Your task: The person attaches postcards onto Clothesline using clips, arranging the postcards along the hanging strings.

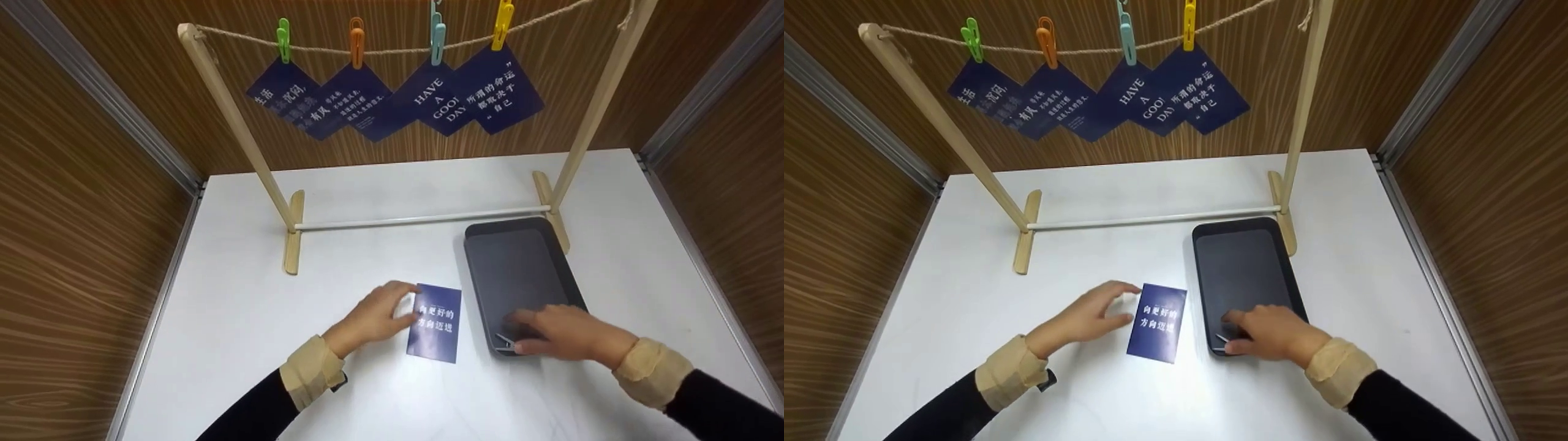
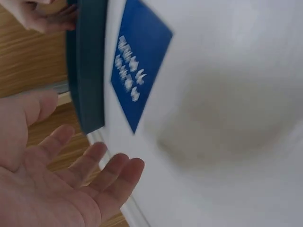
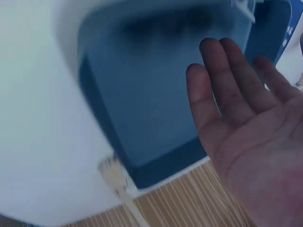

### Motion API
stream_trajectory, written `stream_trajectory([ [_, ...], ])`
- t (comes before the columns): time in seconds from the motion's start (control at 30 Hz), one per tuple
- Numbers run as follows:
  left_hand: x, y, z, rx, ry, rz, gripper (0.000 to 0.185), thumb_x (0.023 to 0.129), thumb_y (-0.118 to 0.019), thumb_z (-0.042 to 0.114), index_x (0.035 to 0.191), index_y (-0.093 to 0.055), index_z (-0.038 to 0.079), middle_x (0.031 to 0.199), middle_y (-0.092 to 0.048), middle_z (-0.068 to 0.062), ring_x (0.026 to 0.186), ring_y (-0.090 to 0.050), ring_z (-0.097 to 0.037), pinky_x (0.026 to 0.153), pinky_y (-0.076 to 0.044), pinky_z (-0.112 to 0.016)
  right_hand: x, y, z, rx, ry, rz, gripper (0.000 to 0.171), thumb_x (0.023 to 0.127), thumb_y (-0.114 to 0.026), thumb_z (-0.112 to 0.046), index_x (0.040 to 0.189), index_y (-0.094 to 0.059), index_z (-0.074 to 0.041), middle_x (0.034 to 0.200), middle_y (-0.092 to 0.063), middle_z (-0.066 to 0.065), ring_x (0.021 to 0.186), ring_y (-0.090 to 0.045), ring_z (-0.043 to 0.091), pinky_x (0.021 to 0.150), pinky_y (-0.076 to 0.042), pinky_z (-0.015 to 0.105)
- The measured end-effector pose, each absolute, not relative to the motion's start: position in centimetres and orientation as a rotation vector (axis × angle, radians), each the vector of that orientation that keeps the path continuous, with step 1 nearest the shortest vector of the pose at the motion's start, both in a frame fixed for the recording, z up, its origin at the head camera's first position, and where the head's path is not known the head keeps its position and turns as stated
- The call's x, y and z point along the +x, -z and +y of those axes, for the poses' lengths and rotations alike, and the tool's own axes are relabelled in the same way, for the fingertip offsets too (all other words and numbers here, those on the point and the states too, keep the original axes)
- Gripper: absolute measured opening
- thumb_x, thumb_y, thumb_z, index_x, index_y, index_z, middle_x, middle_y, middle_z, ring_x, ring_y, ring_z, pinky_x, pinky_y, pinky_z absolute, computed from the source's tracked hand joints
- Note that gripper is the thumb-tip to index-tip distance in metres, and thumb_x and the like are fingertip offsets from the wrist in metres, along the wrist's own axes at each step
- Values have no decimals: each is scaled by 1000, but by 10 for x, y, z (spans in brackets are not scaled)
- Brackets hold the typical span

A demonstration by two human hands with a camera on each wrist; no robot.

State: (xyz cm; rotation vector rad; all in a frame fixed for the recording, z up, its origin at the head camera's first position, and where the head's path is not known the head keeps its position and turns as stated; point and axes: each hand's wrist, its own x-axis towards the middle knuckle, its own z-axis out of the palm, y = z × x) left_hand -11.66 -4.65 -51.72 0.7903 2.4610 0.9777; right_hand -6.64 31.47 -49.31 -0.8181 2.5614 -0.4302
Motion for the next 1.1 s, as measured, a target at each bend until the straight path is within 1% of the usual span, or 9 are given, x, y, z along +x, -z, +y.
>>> stream_trajectory([
  [0.17,-97,533,-43,868,-750,2487,59,93,-66,37,148,-47,29,159,-33,-12,140,-39,-35,106,-41,-57,-52,506,307,-764,476,2571,58,94,-63,-49,136,-56,-10,114,-69,9,94,-67,24,76,-55,49],
  [0.33,-78,538,-40,1026,-583,2474,66,92,-67,40,152,-40,33,162,-28,-13,143,-32,-44,109,-36,-61,-40,508,301,-767,529,2595,53,95,-65,-46,133,-58,-10,116,-68,8,100,-67,27,80,-55,50],
  [0.43,-70,539,-38,1078,-501,2482,72,92,-66,41,155,-32,38,160,-33,-13,143,-31,-48,111,-34,-61,-35,508,298,-751,556,2588,53,95,-64,-46,133,-60,-9,118,-68,8,105,-66,28,84,-55,51],
  [0.53,-64,539,-36,1105,-468,2513,76,91,-67,43,156,-28,39,149,-45,-12,140,-37,-43,113,-35,-54,-30,507,298,-731,568,2594,52,95,-65,-46,131,-62,-9,115,-68,6,103,-66,26,84,-55,49],
  [0.6,-61,538,-35,1118,-457,2545,73,91,-67,46,155,-34,35,139,-50,-10,134,-42,-36,111,-38,-49,-27,507,298,-727,570,2608,51,94,-66,-46,128,-64,-9,110,-67,3,97,-65,21,80,-55,45],
  [0.7,-62,542,-35,1123,-471,2587,63,89,-67,50,146,-52,26,127,-53,-9,123,-47,-28,107,-41,-43,-28,511,299,-737,594,2630,46,93,-68,-45,120,-68,-8,97,-62,-4,82,-58,10,70,-52,34],
  [0.8,-62,544,-35,1108,-503,2608,47,88,-68,51,125,-68,20,134,-52,-13,123,-47,-28,107,-42,-43,-28,515,299,-742,643,2635,35,92,-70,-43,106,-71,-11,87,-54,-6,72,-46,4,62,-43,25],
  [0.93,-62,548,-35,1100,-485,2622,39,87,-68,55,104,-67,20,150,-41,-17,134,-42,-35,111,-39,-49,-29,518,300,-750,699,2630,24,92,-70,-40,93,-66,-17,84,-52,-6,69,-44,4,60,-41,23],
  [1.1,-62,554,-35,1095,-442,2629,40,83,-71,58,94,-62,21,157,-34,-15,139,-38,-36,112,-36,-56,-31,521,299,-741,726,2623,22,93,-70,-40,90,-63,-19,83,-54,-9,71,-48,6,61,-41,23],
])
